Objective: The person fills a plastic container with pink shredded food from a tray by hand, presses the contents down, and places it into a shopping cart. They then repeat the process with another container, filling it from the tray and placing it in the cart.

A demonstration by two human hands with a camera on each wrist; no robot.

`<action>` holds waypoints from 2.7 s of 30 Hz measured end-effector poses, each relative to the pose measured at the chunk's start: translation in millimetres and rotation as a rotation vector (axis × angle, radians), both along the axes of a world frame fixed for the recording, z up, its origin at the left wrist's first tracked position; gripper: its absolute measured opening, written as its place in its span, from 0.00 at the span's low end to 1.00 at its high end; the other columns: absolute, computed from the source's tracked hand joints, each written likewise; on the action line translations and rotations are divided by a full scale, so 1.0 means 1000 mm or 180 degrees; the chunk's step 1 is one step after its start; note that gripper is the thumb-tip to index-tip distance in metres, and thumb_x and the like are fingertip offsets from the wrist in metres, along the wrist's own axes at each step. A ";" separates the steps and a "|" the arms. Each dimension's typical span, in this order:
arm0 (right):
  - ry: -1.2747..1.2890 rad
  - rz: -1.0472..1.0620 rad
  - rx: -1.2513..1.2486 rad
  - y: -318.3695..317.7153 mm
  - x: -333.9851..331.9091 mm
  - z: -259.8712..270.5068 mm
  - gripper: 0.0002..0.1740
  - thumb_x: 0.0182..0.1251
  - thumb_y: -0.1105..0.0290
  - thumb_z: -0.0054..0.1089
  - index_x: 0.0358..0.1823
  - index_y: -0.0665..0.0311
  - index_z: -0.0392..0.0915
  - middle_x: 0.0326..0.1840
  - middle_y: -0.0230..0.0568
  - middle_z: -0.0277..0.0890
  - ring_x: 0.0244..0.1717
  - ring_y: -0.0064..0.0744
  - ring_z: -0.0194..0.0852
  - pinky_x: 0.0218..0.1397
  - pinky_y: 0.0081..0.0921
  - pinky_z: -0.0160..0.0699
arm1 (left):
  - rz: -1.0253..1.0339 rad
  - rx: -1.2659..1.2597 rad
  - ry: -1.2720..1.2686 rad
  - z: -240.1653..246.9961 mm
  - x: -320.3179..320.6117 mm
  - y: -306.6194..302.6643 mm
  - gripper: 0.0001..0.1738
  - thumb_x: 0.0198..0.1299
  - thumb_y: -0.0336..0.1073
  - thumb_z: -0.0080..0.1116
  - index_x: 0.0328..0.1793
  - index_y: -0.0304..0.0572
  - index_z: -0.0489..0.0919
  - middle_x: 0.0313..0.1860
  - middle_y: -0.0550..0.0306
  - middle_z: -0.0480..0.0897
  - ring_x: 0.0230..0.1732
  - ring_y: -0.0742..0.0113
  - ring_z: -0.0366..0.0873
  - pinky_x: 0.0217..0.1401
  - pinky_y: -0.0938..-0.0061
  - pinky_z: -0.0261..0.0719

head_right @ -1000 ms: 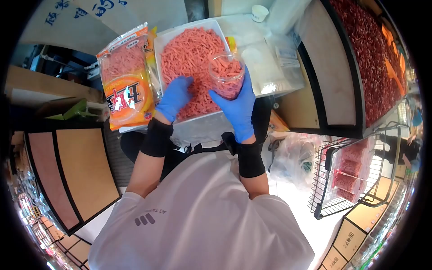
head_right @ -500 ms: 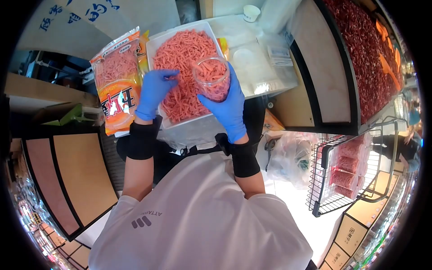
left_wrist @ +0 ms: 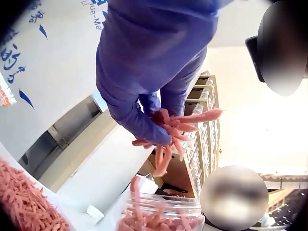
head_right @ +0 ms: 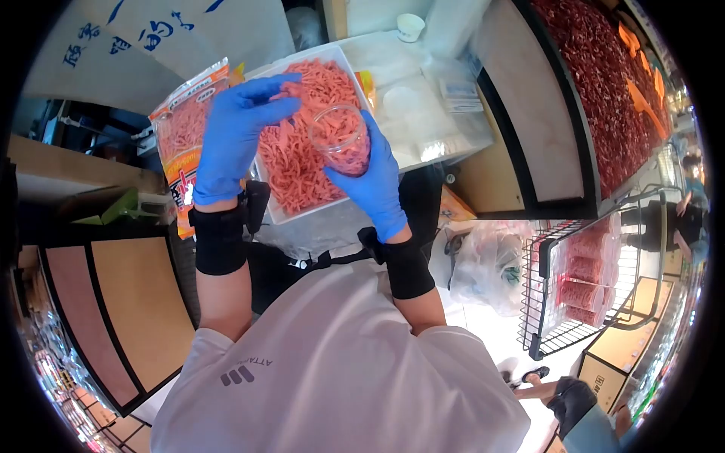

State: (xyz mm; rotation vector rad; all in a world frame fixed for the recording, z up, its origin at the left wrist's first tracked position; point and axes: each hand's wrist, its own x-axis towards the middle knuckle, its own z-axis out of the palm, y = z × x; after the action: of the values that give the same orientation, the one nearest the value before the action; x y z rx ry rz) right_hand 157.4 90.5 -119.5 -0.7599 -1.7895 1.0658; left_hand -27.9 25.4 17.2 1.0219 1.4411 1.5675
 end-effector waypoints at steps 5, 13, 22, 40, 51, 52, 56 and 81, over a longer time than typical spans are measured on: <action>-0.0118 0.0019 0.0082 -0.004 -0.002 0.007 0.59 0.41 0.62 0.84 0.76 0.60 0.58 0.64 0.53 0.73 0.63 0.47 0.77 0.62 0.37 0.78 | -0.0736 -0.0312 0.1129 -0.015 0.000 0.028 0.19 0.51 0.27 0.69 0.52 0.32 0.85 0.41 0.54 0.87 0.40 0.70 0.82 0.50 0.77 0.78; -0.0254 -0.0025 0.0125 -0.007 0.001 0.011 0.58 0.41 0.61 0.84 0.75 0.60 0.58 0.65 0.53 0.73 0.62 0.47 0.77 0.62 0.37 0.78 | -0.0850 -0.0223 0.2337 -0.018 0.023 0.035 0.21 0.50 0.28 0.70 0.53 0.34 0.84 0.38 0.49 0.86 0.41 0.65 0.84 0.47 0.74 0.80; -0.0244 -0.0005 0.0052 -0.005 0.000 0.009 0.58 0.40 0.62 0.84 0.75 0.61 0.58 0.64 0.52 0.74 0.62 0.46 0.78 0.62 0.37 0.78 | -0.1063 -0.0140 0.2916 -0.012 0.011 0.021 0.21 0.56 0.34 0.66 0.58 0.43 0.83 0.43 0.45 0.85 0.41 0.59 0.84 0.45 0.68 0.80; -0.0012 0.0093 -0.0046 -0.006 -0.002 0.007 0.58 0.41 0.61 0.84 0.75 0.62 0.58 0.63 0.53 0.74 0.61 0.45 0.78 0.61 0.38 0.79 | -0.0633 0.0281 0.2078 -0.029 0.004 0.002 0.23 0.48 0.39 0.76 0.52 0.45 0.87 0.44 0.52 0.88 0.44 0.59 0.85 0.53 0.69 0.80; -0.0312 -0.0057 0.0269 -0.009 0.000 0.008 0.58 0.40 0.62 0.84 0.75 0.61 0.58 0.67 0.50 0.70 0.64 0.46 0.74 0.65 0.37 0.76 | -0.0489 -0.0018 0.2173 -0.030 0.027 0.003 0.18 0.53 0.26 0.68 0.52 0.43 0.86 0.45 0.52 0.88 0.44 0.64 0.85 0.50 0.75 0.79; -0.0312 -0.0048 0.0270 -0.009 0.000 0.009 0.58 0.40 0.62 0.84 0.75 0.61 0.58 0.67 0.50 0.70 0.64 0.46 0.74 0.65 0.37 0.76 | -0.0491 -0.0052 0.2135 -0.029 0.027 0.003 0.18 0.53 0.26 0.68 0.53 0.42 0.86 0.46 0.52 0.88 0.46 0.65 0.85 0.51 0.76 0.79; -0.0197 -0.0041 0.0125 -0.007 0.004 0.013 0.58 0.40 0.62 0.84 0.75 0.61 0.59 0.64 0.53 0.73 0.62 0.48 0.77 0.62 0.39 0.77 | -0.0120 0.0440 0.1692 -0.016 0.019 -0.013 0.18 0.55 0.27 0.68 0.53 0.39 0.86 0.49 0.52 0.87 0.50 0.67 0.84 0.54 0.76 0.79; -0.0614 -0.0264 0.0347 -0.008 0.004 0.013 0.59 0.39 0.60 0.83 0.75 0.59 0.59 0.62 0.49 0.72 0.61 0.49 0.74 0.62 0.41 0.76 | -0.0619 0.0537 0.3446 -0.048 0.022 -0.016 0.18 0.67 0.41 0.57 0.58 0.44 0.84 0.59 0.51 0.84 0.69 0.42 0.72 0.72 0.53 0.64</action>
State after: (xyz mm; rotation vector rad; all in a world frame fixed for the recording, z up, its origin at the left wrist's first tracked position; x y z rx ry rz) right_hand 161.5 82.3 -106.9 -0.8866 -1.9433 0.8571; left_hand -5.4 9.0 -30.5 2.2366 1.7842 0.9878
